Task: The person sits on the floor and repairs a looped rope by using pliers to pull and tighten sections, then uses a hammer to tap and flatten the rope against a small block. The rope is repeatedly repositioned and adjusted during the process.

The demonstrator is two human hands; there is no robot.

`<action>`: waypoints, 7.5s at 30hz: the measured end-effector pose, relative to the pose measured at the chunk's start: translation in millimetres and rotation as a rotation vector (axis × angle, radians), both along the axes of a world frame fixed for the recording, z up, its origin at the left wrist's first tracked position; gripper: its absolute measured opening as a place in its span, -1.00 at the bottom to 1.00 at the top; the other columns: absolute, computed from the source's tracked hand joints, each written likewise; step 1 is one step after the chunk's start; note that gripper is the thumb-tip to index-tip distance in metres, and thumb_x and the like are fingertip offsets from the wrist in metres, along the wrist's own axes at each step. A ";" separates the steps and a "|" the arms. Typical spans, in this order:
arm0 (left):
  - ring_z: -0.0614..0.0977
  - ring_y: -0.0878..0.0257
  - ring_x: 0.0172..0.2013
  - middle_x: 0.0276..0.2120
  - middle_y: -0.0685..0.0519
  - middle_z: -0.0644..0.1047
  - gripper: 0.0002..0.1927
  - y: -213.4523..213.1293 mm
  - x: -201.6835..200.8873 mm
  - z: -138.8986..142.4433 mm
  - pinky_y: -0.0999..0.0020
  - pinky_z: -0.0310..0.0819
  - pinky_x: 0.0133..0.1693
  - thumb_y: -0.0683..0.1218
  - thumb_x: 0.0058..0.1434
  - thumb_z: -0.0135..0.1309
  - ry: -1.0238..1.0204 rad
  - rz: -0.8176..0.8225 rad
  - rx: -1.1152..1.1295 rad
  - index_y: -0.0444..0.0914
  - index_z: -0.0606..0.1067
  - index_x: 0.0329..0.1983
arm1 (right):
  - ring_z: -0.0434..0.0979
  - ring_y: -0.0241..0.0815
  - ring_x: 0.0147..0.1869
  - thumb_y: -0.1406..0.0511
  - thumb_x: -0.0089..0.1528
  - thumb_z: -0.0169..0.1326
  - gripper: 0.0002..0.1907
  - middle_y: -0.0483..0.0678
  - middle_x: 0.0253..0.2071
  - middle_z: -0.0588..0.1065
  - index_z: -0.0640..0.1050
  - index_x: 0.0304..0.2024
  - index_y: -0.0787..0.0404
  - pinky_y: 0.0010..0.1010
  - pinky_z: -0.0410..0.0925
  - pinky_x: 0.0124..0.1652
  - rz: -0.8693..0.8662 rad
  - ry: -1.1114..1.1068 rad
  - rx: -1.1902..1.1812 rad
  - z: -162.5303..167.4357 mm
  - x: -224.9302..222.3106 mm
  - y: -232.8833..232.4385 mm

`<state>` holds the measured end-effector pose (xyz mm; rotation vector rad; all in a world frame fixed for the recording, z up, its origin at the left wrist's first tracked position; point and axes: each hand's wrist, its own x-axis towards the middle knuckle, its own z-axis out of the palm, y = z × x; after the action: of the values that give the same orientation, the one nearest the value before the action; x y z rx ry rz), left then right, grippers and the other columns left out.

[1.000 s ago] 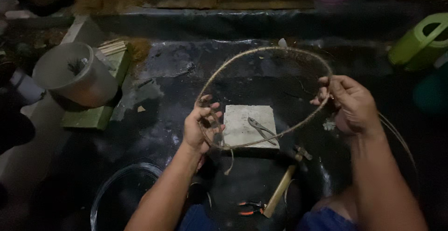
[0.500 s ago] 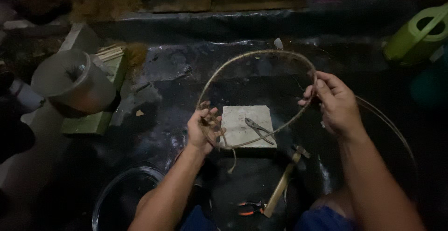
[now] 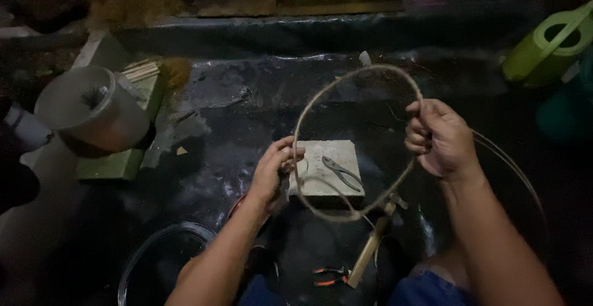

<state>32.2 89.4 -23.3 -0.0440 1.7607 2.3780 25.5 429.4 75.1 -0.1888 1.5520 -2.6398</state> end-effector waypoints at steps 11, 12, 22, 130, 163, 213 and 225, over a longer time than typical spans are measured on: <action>0.67 0.03 -0.04 -0.04 -0.11 0.62 -0.65 8.6 18.7 84.0 0.25 0.52 -0.02 -0.03 0.39 0.01 0.589 0.045 -0.734 -0.29 0.54 0.13 | 0.38 -0.29 -0.38 0.24 0.40 0.03 -0.70 -0.07 -0.42 0.47 0.57 -0.12 0.43 -0.46 0.32 -0.35 0.324 -0.218 0.378 -38.7 1.6 -66.7; 0.68 0.04 -0.08 -0.09 -0.10 0.64 -0.68 9.1 13.1 84.1 0.25 0.53 -0.04 -0.03 0.38 0.01 0.562 0.069 -0.766 -0.29 0.58 0.06 | 0.40 -0.27 -0.36 0.25 0.42 0.04 -0.68 -0.04 -0.38 0.49 0.55 -0.11 0.47 -0.45 0.33 -0.33 0.344 -0.237 0.272 -39.7 0.8 -68.2; 0.54 0.35 -0.34 -0.39 0.05 0.60 -0.69 -36.4 -21.2 34.3 0.39 0.46 -0.25 -0.01 0.35 0.06 0.255 0.170 -0.584 -0.33 0.60 -0.03 | 0.58 -0.29 -0.24 0.22 0.26 0.10 -0.67 -0.04 -0.29 0.60 0.58 0.03 0.22 -0.46 0.44 -0.25 0.193 -0.264 0.898 -57.7 -7.0 -93.6; 0.74 0.13 -0.36 -0.30 -0.01 0.67 -0.79 -18.1 0.6 68.7 0.27 0.61 -0.30 0.01 0.30 0.11 0.612 0.268 -0.699 -0.17 0.67 -0.21 | 0.17 -0.35 -0.63 0.04 0.30 -0.05 -0.61 -0.20 -0.67 0.29 0.52 -0.45 0.15 -0.50 0.09 -0.58 0.255 -0.488 0.488 -25.5 8.9 -113.0; 0.69 -0.04 -0.32 -0.37 -0.16 0.63 -0.77 14.1 6.5 51.3 0.18 0.52 -0.28 -0.04 0.36 0.07 0.446 0.055 -0.728 -0.27 0.62 -0.12 | 0.23 -0.42 -0.55 0.17 0.33 0.09 -0.69 -0.23 -0.60 0.35 0.53 -0.46 0.18 -0.56 0.13 -0.50 0.271 -0.327 0.482 -47.3 -8.7 -92.5; 0.53 0.23 -0.57 -0.64 -0.04 0.54 -0.61 -9.8 -1.7 50.4 0.24 0.41 -0.45 0.12 0.29 0.09 0.205 0.022 -0.795 -0.32 0.64 -0.30 | 0.05 -0.34 -0.65 0.08 0.43 -0.12 -0.52 -0.26 -0.71 0.15 0.36 -0.56 0.12 -0.46 0.05 -0.59 0.426 -0.531 0.384 -42.6 3.0 -89.7; 0.47 0.27 -0.58 -0.66 0.00 0.50 -0.59 -8.6 3.2 49.4 0.22 0.36 -0.48 0.13 0.31 0.10 0.169 0.006 -0.773 -0.32 0.65 -0.29 | 0.21 -0.25 -0.59 0.01 0.41 -0.20 -0.45 -0.16 -0.69 0.23 0.40 -0.56 0.18 -0.41 0.21 -0.49 0.398 -0.530 0.422 -48.6 11.3 -89.9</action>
<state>35.4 80.8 26.2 0.0505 2.6422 1.5954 36.8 339.5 26.4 0.1938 1.6173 -1.8161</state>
